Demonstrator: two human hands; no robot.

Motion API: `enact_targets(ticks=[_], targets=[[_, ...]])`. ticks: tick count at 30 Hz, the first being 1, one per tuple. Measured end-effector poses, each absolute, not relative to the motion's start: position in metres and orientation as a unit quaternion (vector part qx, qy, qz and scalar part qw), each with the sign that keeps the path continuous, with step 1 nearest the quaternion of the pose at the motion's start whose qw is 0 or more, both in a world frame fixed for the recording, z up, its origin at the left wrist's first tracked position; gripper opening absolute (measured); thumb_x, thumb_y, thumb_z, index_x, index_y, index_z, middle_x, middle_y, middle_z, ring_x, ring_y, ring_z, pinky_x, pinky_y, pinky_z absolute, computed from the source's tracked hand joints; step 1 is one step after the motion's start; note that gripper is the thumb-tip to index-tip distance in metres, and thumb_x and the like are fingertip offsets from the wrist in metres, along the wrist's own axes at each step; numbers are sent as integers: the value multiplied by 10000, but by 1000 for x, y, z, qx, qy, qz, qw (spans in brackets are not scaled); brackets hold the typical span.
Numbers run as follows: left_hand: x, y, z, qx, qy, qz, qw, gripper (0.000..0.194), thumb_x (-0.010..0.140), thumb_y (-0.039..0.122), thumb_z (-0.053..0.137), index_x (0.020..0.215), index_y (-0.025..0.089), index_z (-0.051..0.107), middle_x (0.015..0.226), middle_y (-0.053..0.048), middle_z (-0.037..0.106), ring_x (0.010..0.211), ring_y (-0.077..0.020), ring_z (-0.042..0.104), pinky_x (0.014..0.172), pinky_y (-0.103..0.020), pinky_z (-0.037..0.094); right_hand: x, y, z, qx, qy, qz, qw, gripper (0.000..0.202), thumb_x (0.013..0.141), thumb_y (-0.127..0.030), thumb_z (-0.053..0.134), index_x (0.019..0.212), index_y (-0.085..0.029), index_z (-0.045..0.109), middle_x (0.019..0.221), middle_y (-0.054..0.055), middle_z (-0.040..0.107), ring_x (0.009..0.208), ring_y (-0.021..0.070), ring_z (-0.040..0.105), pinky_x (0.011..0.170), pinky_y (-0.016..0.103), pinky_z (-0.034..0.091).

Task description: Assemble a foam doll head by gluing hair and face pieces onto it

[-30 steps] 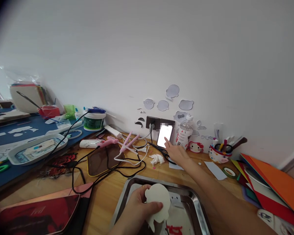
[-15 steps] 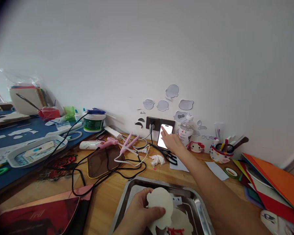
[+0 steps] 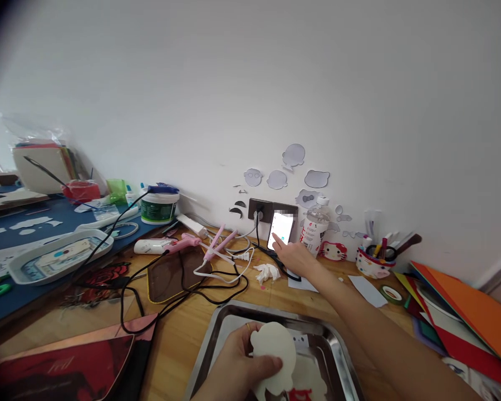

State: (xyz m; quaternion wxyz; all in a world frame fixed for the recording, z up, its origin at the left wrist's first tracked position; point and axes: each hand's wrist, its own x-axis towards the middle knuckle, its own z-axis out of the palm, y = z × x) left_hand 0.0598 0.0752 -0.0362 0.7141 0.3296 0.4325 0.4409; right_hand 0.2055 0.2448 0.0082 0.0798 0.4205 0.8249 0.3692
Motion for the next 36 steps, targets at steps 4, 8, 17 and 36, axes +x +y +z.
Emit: enact_targets(ticks=[4,8,17,36], targets=[[59,75,-36,339,432,434,714,445,414,200,720,799,125,510,670,-15,551,548,-118,521,477,-212,382,213,244,6,413,826,373,85,299,799,-84,301,1012,-124,507,1375,185,227,548,156,606,410,261,387],[60,74,-35,330,436,434,716,450,419,190,718,816,128,515,695,-15,552,565,-119,528,484,-214,389,221,244,6,412,823,382,84,332,800,-49,273,1029,-126,501,1375,179,236,537,150,604,397,252,379],[59,73,-36,336,424,437,719,416,446,130,653,837,110,514,687,-24,578,533,-105,515,520,-230,407,233,249,-4,383,842,365,101,308,807,-57,300,984,-130,541,1343,186,303,506,136,597,381,240,377],[56,75,-25,342,427,450,706,321,455,257,600,722,132,473,575,-11,545,461,-103,486,455,-226,377,228,171,12,496,836,233,-22,279,829,-136,345,1053,-176,506,953,83,662,667,181,627,489,242,392]])
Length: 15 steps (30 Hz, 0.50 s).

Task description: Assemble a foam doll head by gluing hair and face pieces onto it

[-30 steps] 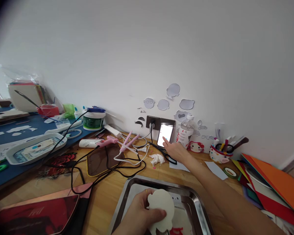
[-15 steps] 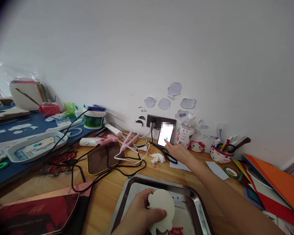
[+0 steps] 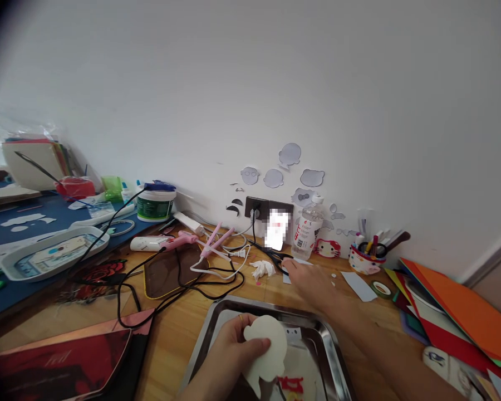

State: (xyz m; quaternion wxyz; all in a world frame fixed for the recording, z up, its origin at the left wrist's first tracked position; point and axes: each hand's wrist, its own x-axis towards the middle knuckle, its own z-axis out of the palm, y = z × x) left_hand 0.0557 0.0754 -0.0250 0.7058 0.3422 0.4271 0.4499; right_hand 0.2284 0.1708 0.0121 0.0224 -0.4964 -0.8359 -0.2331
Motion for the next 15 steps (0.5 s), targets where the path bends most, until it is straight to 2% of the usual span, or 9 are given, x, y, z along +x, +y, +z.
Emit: enact_targets(ticks=[3,5,7,10,11,13,15], targets=[[50,75,-16,358,429,443,701,315,482,272,590,740,138,471,593,-9,543,464,-99,478,444,-217,360,218,127,26,-542,-817,-179,80,292,895,-269,237,995,-223,507,775,15,674,652,152,621,538,235,409],[48,73,-11,372,416,443,702,295,506,243,573,766,140,478,622,-10,551,485,-98,485,452,-212,360,209,100,35,-563,-811,32,157,284,886,-349,263,982,-242,508,789,-2,657,679,136,607,572,221,422],[46,70,-7,385,392,448,705,283,508,189,555,777,140,482,629,-2,552,503,-95,492,473,-207,367,200,79,41,-555,-787,204,175,272,855,-393,332,997,-242,508,764,-12,635,556,110,575,495,202,411],[46,67,-5,401,365,445,713,299,485,156,556,771,141,474,598,14,541,487,-90,482,484,-209,371,194,69,46,-511,-776,330,167,249,834,-374,375,924,-209,540,681,-24,601,479,87,533,450,181,398],[46,66,-4,403,366,444,711,302,482,159,562,770,139,476,601,12,542,485,-89,480,486,-210,371,195,72,46,-504,-785,322,161,264,844,-365,349,880,-197,550,656,-23,596,476,86,530,451,178,396],[46,66,-5,400,387,445,701,306,482,164,570,775,134,489,630,0,550,504,-94,487,495,-211,368,201,89,45,-519,-819,204,139,337,878,-326,251,856,-187,557,668,-7,613,495,89,546,473,181,399],[46,67,-7,385,415,447,693,324,474,165,574,787,131,500,664,-14,557,533,-105,500,504,-215,368,210,118,43,-545,-832,-32,96,362,888,-221,177,999,-201,521,815,24,645,588,106,588,535,199,408]])
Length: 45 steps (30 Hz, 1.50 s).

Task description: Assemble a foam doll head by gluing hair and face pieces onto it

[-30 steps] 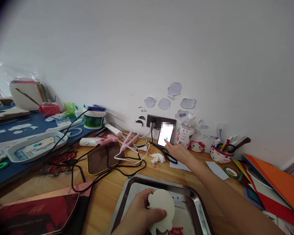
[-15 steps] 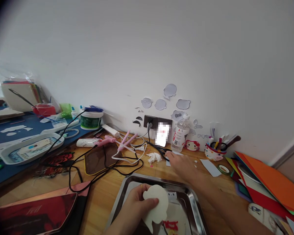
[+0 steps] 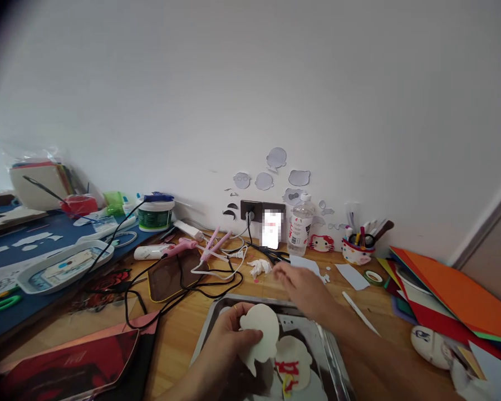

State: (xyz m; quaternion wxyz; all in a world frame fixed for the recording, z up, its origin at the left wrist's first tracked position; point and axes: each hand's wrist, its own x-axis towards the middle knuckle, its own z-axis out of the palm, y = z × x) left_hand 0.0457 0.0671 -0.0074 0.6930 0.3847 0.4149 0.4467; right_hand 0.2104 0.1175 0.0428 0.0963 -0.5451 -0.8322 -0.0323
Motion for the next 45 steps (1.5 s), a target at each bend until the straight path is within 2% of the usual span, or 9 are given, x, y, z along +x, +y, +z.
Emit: enact_targets(ticks=[3,9,12,14,17,21,29,34,45], targets=[[47,72,-16,352,434,445,700,369,435,174,591,789,131,496,659,-22,562,535,-121,505,503,-230,371,223,170,34,-543,-830,-117,54,413,824,-110,281,1222,-156,379,904,110,652,714,194,616,563,254,405],[51,83,-34,325,444,451,703,357,378,136,604,719,133,498,621,-21,561,538,-121,503,500,-223,365,224,244,8,-481,-853,-201,-33,495,785,-67,338,1272,-156,343,761,98,685,630,214,635,527,263,421],[52,84,-34,315,449,445,709,348,383,118,601,710,146,486,612,-5,561,521,-112,500,499,-222,367,225,259,2,-469,-848,-244,-50,506,793,-54,299,1288,-155,313,935,145,661,635,215,640,519,278,440],[53,83,-32,312,446,444,711,345,382,108,593,706,149,480,602,2,559,505,-108,495,493,-223,368,228,262,1,-471,-837,-274,-50,545,782,-29,272,1319,-116,236,1111,207,569,649,226,640,511,301,449],[53,81,-29,314,436,445,716,339,382,107,575,705,147,483,596,1,557,498,-109,490,485,-224,366,232,263,-1,-465,-830,-304,-58,590,780,-20,255,1349,-86,115,1174,245,507,616,228,637,487,314,452],[53,79,-29,320,435,446,714,332,389,95,552,711,143,490,609,1,554,506,-106,487,488,-220,363,235,261,-7,-428,-843,-313,-92,543,796,-56,291,1319,-199,261,1224,156,498,600,186,636,466,268,451],[54,78,-32,339,435,434,712,356,397,93,555,748,131,511,638,-6,561,530,-109,498,501,-220,367,236,265,-5,-432,-826,-345,-107,514,790,-59,299,1279,-214,344,1336,144,338,531,160,617,417,269,447],[54,76,-32,337,432,429,718,364,411,113,581,766,138,504,648,-2,560,516,-105,495,494,-223,367,233,259,2,-449,-810,-365,-95,510,792,-29,230,1287,-108,323,1372,213,181,562,187,624,418,309,453],[56,72,-28,349,438,421,713,355,407,88,544,757,141,510,646,5,552,500,-94,477,493,-220,357,232,257,-8,-436,-826,-338,-114,435,824,-105,284,1235,-166,412,1359,197,253,520,172,622,403,295,451]])
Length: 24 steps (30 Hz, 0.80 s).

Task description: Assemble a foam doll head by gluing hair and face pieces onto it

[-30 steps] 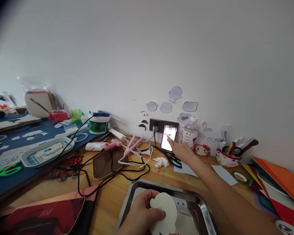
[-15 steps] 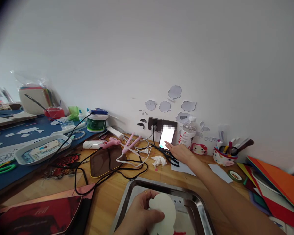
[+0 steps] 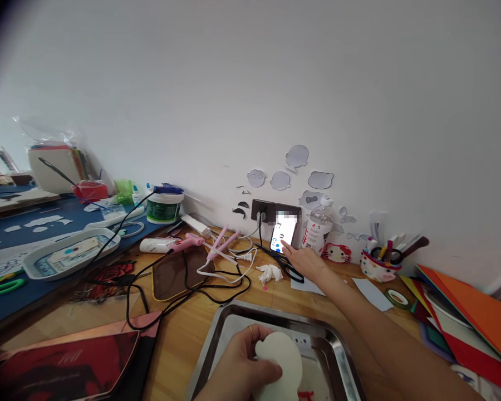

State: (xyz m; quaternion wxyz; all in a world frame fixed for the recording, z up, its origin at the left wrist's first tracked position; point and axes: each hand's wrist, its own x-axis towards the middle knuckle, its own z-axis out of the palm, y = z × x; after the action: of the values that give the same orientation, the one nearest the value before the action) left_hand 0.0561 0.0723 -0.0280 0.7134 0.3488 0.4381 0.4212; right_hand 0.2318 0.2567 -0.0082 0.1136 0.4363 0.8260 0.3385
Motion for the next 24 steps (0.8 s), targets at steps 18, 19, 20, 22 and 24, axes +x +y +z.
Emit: enact_targets(ticks=[18,19,20,22,24], targets=[[53,71,-24,354,442,415,712,382,409,93,544,789,128,526,658,-9,559,535,-114,492,511,-234,364,229,256,-2,452,830,313,94,424,821,-103,240,1187,-138,452,1352,208,257,533,191,619,405,307,424],[53,71,-24,354,442,415,712,378,409,94,546,786,129,527,657,-9,559,532,-113,492,510,-233,363,228,256,-2,454,832,306,91,427,818,-99,244,1192,-134,448,1348,212,269,526,184,617,407,303,424],[53,71,-24,352,442,417,712,373,409,98,550,781,131,527,654,-7,558,529,-112,491,507,-232,363,228,256,-1,457,833,298,88,433,812,-88,250,1197,-132,443,1344,213,282,524,177,615,413,297,424],[54,71,-24,348,438,426,711,360,407,107,564,764,132,523,649,-9,560,530,-110,493,506,-228,364,226,254,2,464,838,277,77,444,792,-63,270,1194,-136,446,1338,203,309,536,166,615,434,287,426],[54,72,-24,346,434,435,709,365,400,116,581,759,129,516,658,-19,569,542,-112,501,512,-227,369,224,246,8,472,844,248,59,436,779,-58,298,1171,-151,465,1328,186,346,572,165,619,462,281,426]])
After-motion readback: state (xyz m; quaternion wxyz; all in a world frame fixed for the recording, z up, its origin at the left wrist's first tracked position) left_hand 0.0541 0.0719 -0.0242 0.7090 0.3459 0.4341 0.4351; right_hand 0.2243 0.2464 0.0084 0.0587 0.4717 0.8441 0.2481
